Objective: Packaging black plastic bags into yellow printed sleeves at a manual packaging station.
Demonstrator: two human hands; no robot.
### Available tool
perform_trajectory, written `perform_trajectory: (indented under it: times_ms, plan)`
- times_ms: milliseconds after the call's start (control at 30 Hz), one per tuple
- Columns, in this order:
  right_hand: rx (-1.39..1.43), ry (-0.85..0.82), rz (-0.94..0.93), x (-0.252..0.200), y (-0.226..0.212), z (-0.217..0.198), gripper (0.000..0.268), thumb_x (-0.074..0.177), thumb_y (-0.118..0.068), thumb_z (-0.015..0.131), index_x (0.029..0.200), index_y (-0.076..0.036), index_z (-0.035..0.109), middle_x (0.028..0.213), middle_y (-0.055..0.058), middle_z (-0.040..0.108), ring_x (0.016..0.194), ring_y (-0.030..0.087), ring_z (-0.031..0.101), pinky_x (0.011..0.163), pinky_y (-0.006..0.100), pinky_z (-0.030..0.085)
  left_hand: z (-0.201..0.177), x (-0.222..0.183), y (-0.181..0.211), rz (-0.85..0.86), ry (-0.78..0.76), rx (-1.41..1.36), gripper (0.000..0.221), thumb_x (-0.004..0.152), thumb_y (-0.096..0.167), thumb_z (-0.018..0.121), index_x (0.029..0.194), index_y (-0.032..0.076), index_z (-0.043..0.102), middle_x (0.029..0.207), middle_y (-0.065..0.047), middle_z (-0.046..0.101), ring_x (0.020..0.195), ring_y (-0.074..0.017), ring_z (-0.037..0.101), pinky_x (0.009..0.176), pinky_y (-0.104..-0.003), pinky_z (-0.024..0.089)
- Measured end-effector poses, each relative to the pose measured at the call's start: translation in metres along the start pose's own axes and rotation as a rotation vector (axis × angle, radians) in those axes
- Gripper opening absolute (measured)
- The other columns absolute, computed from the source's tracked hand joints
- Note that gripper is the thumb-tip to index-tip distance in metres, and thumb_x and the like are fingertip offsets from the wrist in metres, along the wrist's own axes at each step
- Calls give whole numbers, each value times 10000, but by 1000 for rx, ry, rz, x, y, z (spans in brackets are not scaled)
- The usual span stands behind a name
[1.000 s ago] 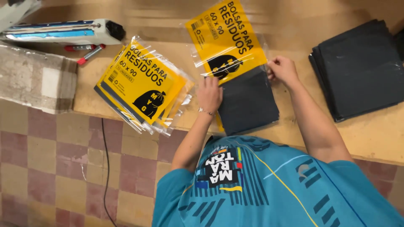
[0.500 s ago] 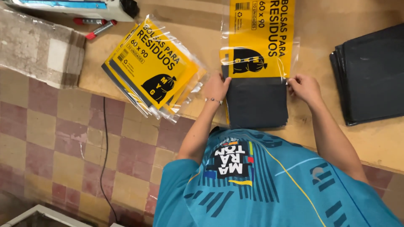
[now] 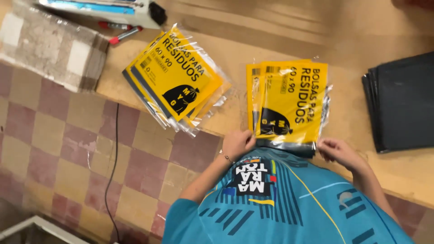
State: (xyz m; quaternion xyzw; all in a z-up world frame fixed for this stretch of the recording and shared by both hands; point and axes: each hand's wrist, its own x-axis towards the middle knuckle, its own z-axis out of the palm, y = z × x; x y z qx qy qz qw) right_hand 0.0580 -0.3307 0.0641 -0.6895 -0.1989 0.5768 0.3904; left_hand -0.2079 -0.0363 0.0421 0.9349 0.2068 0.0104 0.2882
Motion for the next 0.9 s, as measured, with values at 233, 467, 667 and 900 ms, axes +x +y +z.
perform_trajectory:
  times_ms: [233,467,667,900]
  plan:
    - [405,186,-412,-20,-168,50,206,1031,-154,578,861,-39,597,679,66,553,568,121,528,515,238,466,-69,58,89,417,369,152,611,884,617,679,1264,145,599,1263,-17,650,1163,-266,615,838,-415,481]
    - [-684,675,-493,-7,-101,-28,266,939,-218,719,1165,-77,726,1127,98,727,1003,248,633,866,369,494,-198,108,45,332,789,388,172,996,41,609,1128,110,696,997,-65,695,829,-252,663,740,-367,540]
    - [-1348,1143,-49,-7,6,-92,568,778,-339,849,1256,-89,672,1159,128,594,999,332,540,765,422,501,-311,92,25,293,1179,674,162,1045,28,588,1057,48,749,904,-97,686,768,-299,599,655,-408,521]
    - [-1354,1242,-208,-4,48,-116,226,896,-270,779,1078,-142,742,1023,50,664,975,289,592,690,394,509,-209,87,-78,130,769,848,40,993,125,779,978,134,744,826,-32,705,752,-157,634,617,-232,574]
